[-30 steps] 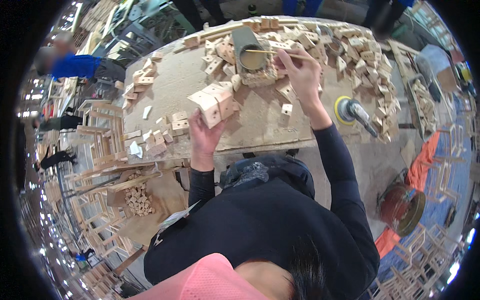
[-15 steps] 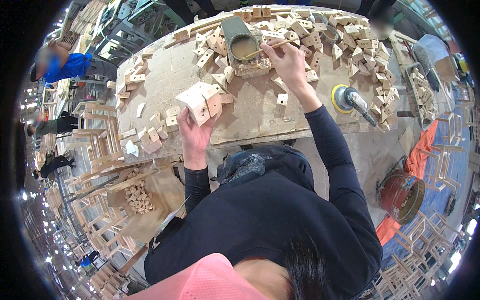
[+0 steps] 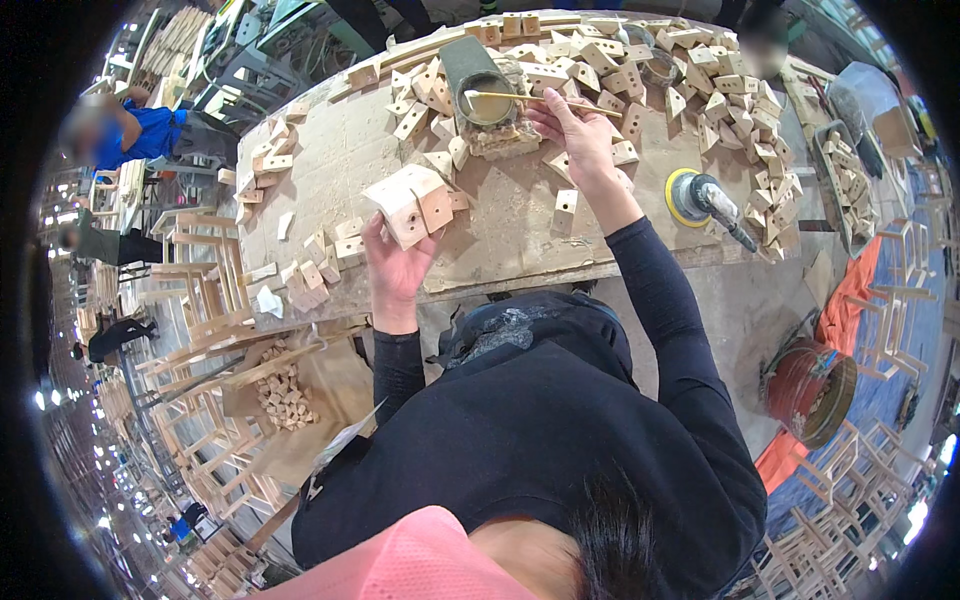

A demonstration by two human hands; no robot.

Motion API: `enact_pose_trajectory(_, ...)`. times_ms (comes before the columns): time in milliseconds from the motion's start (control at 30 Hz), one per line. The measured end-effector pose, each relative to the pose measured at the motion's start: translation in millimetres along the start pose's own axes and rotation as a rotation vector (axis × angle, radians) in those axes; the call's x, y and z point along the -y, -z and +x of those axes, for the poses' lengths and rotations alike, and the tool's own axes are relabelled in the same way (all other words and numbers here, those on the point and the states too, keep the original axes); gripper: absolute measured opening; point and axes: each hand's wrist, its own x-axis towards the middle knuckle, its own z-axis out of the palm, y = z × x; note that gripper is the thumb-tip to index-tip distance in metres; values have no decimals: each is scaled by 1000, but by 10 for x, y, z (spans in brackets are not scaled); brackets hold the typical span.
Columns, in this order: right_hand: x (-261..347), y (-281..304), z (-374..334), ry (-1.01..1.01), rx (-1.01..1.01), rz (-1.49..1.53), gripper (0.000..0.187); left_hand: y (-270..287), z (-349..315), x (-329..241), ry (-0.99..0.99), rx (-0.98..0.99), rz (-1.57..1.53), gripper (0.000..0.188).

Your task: The person applies glue to small wooden blocks using a brush and a container of adhesive. They pick up blocks, apply glue to specific surfaces, and join them together, repeating the process for multiple units.

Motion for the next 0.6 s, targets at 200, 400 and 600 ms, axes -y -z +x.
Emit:
enact_pose_trajectory(200, 39, 26, -19, 84, -23, 22, 19, -144, 99, -1, 71, 82, -20, 58)
enact_pose_trajectory(400, 285, -86, -269, 97, 77, 23, 19, -118, 188, -17, 91, 44, 55, 76)
enact_pose_trajectory(600, 468, -329, -682, 181, 233, -66, 16, -294, 213, -22, 125, 110, -181, 84)
